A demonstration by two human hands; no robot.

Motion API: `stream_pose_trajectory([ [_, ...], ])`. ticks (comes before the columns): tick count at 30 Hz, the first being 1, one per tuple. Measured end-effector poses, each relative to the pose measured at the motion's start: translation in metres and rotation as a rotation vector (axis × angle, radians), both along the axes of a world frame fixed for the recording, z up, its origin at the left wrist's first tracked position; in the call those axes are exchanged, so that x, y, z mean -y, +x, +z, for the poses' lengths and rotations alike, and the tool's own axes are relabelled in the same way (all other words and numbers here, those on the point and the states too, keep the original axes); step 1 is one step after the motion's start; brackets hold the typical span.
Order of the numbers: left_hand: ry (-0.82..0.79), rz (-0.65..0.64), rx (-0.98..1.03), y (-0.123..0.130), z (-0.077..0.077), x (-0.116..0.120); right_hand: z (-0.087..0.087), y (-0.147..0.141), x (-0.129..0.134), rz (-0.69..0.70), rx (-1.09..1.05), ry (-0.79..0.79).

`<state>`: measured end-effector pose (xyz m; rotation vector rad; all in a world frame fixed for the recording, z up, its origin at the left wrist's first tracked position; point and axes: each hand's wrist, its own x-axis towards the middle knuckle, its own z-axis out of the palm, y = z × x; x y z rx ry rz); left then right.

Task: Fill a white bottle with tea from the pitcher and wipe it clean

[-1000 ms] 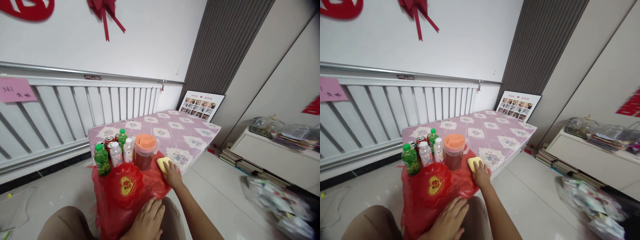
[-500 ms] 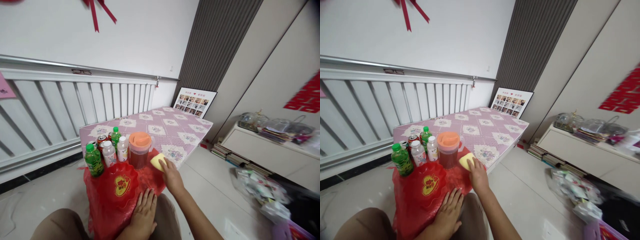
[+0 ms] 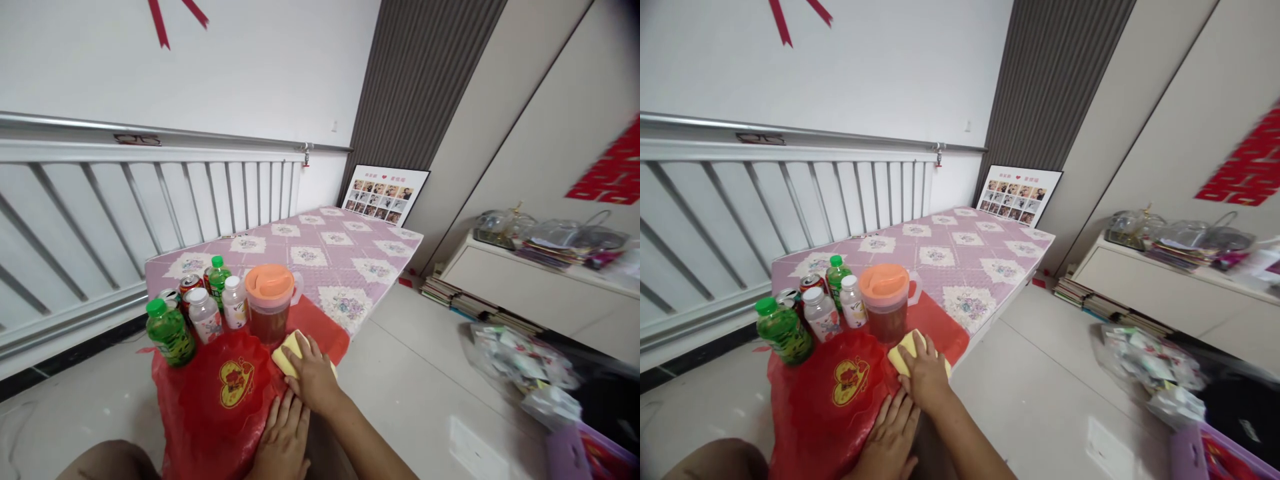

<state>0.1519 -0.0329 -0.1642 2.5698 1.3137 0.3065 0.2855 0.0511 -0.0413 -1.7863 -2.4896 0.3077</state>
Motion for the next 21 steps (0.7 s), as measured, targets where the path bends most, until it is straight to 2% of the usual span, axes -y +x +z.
stream_pose_trajectory([
  [5, -0.044, 0.007, -0.007, -0.001, 0.009, -0.001, -0.008, 0.01, -0.012, -0.056, 0.03, 0.015],
  [10, -0.098, -0.005, -0.05, -0.003, 0.015, -0.001, -0.008, 0.047, -0.041, -0.206, 0.065, 0.043],
  [17, -0.101, 0.001, -0.039, -0.004, 0.004, -0.004, -0.005, 0.114, -0.065, -0.421, 0.08, 0.093],
  [21, -0.133, -0.002, -0.028, -0.003, -0.001, -0.007, 0.011, 0.127, -0.074, -0.482, 0.076, 0.14],
])
